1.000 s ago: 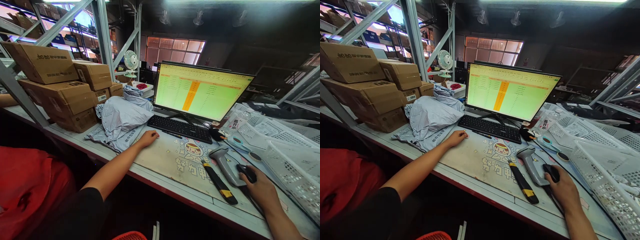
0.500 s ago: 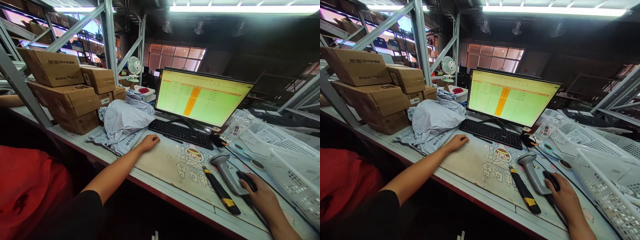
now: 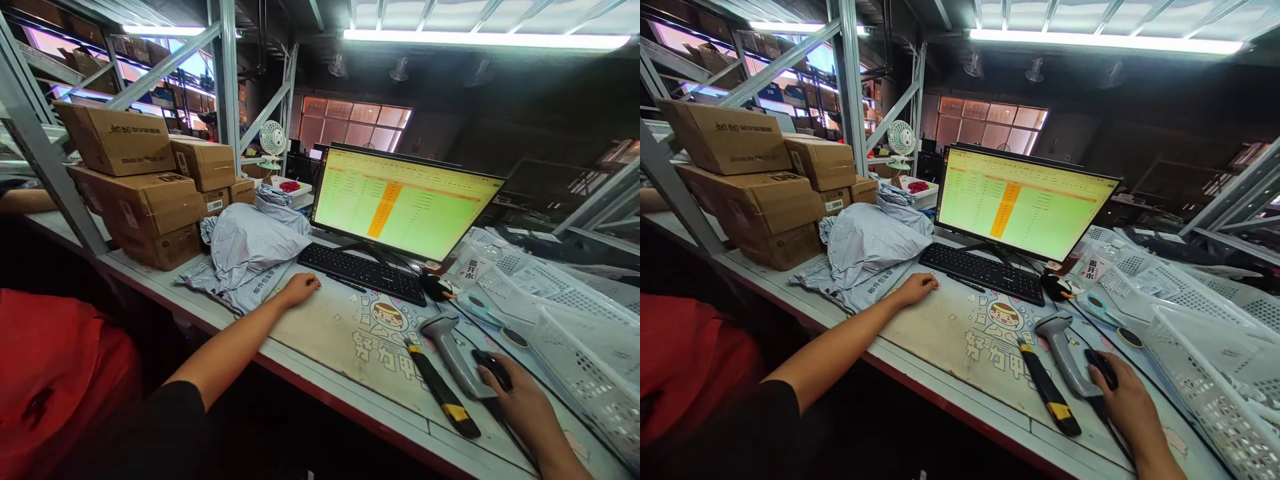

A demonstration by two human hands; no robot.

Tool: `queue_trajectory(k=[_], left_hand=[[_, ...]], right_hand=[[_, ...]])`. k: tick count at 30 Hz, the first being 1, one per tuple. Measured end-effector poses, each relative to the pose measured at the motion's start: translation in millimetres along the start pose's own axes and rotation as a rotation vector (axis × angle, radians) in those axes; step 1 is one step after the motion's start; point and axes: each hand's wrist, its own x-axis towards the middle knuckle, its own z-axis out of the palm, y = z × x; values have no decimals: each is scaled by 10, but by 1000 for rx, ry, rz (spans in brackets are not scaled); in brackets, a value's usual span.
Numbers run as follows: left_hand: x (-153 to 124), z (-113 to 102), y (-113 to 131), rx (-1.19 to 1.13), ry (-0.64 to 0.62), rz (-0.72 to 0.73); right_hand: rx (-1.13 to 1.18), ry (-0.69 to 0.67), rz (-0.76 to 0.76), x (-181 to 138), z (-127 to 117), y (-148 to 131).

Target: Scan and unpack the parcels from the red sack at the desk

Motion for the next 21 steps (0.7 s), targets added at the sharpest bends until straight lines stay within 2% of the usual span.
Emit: queue_trajectory(k=[7,15,21], left_hand=[[-4,-13,-25,-10,-26,4],[9,-13,-49,-9,-32,10],[12,-12,-54,-9,-33,2]], right_hand=[[-74,-20,-1,-66,-53,-104],[-171,96,-45,-128,-37,-66],[-139,40,-54,-126,9,-37]])
